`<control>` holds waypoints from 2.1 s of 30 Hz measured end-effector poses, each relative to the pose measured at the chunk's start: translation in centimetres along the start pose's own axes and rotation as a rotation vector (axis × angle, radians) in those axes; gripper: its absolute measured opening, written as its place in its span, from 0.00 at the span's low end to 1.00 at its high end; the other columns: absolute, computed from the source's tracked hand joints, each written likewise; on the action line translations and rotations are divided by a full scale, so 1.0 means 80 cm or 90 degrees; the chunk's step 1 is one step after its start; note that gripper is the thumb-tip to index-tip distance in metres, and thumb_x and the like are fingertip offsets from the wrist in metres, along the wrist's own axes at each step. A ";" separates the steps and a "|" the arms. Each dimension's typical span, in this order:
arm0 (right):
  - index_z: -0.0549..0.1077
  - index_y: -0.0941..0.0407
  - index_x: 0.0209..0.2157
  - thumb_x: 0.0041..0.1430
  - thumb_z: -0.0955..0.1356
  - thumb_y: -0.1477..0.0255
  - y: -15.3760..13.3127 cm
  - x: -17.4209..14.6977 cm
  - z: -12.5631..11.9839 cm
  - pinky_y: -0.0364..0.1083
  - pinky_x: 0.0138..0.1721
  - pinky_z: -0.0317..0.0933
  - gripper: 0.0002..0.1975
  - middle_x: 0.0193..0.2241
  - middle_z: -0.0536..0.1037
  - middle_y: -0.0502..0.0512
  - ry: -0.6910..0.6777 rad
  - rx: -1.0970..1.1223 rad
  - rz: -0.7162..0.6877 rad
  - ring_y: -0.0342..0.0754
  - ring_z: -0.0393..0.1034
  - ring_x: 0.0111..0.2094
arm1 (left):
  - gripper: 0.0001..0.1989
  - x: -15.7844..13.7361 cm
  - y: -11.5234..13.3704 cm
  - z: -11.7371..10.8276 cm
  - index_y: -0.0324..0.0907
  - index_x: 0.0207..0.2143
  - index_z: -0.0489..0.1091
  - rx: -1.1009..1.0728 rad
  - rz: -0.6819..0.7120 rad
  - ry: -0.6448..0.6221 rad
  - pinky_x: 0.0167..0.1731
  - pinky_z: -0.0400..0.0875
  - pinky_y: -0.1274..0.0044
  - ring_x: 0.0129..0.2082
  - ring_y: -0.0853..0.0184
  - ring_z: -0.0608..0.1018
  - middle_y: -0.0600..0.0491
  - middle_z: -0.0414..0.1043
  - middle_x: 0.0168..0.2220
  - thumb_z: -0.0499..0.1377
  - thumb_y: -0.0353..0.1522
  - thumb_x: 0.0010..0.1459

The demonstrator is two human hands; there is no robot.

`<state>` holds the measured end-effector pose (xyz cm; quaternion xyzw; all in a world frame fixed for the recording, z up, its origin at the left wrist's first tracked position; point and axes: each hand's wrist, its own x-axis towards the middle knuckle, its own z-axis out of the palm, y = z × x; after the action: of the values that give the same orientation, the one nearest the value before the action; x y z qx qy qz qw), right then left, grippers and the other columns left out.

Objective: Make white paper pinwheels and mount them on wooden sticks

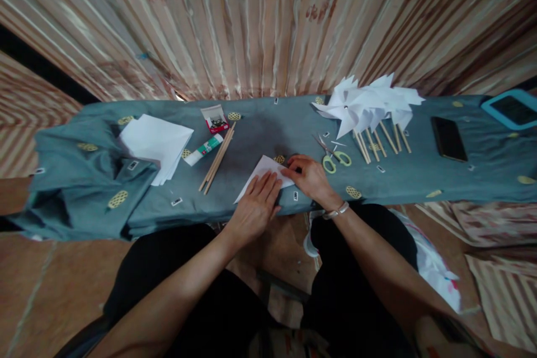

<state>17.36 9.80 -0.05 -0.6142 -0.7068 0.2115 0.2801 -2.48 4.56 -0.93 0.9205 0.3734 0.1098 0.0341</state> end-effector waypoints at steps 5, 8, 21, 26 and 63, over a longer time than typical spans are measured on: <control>0.74 0.54 0.22 0.57 0.72 0.71 0.003 0.000 0.003 0.52 0.50 0.65 0.10 0.40 0.81 0.58 0.016 0.013 0.006 0.53 0.75 0.43 | 0.28 0.000 -0.006 -0.001 0.31 0.65 0.56 0.000 -0.007 -0.007 0.65 0.57 0.56 0.67 0.51 0.62 0.33 0.61 0.65 0.51 0.37 0.68; 0.73 0.54 0.21 0.57 0.71 0.71 0.003 0.001 0.004 0.51 0.50 0.65 0.11 0.39 0.81 0.57 0.017 0.016 0.007 0.52 0.75 0.43 | 0.28 0.001 -0.006 0.000 0.32 0.65 0.56 0.005 -0.010 -0.009 0.65 0.57 0.56 0.67 0.50 0.63 0.34 0.61 0.65 0.52 0.37 0.67; 0.73 0.54 0.22 0.57 0.71 0.72 0.004 0.001 0.008 0.52 0.49 0.65 0.10 0.37 0.80 0.58 0.025 -0.002 -0.001 0.53 0.74 0.41 | 0.31 0.001 -0.009 0.001 0.31 0.66 0.55 -0.022 -0.014 -0.029 0.66 0.55 0.57 0.68 0.50 0.61 0.33 0.60 0.66 0.55 0.39 0.66; 0.73 0.54 0.25 0.59 0.70 0.70 0.003 -0.002 0.007 0.53 0.50 0.64 0.09 0.39 0.80 0.60 0.025 -0.048 -0.022 0.55 0.73 0.43 | 0.32 -0.001 -0.011 0.007 0.32 0.66 0.55 -0.024 -0.006 -0.025 0.65 0.56 0.57 0.69 0.49 0.59 0.34 0.58 0.67 0.54 0.41 0.66; 0.65 0.61 0.59 0.57 0.67 0.67 0.026 -0.059 0.002 0.63 0.63 0.55 0.29 0.60 0.69 0.69 0.120 -0.051 0.017 0.62 0.60 0.63 | 0.37 -0.003 -0.010 0.008 0.27 0.66 0.55 -0.006 0.014 -0.035 0.67 0.53 0.56 0.70 0.45 0.55 0.32 0.54 0.68 0.60 0.40 0.62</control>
<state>19.21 5.47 -2.16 -0.6518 -0.6766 0.1279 0.3178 -3.06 4.97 -1.73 0.9271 0.3614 0.0867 0.0477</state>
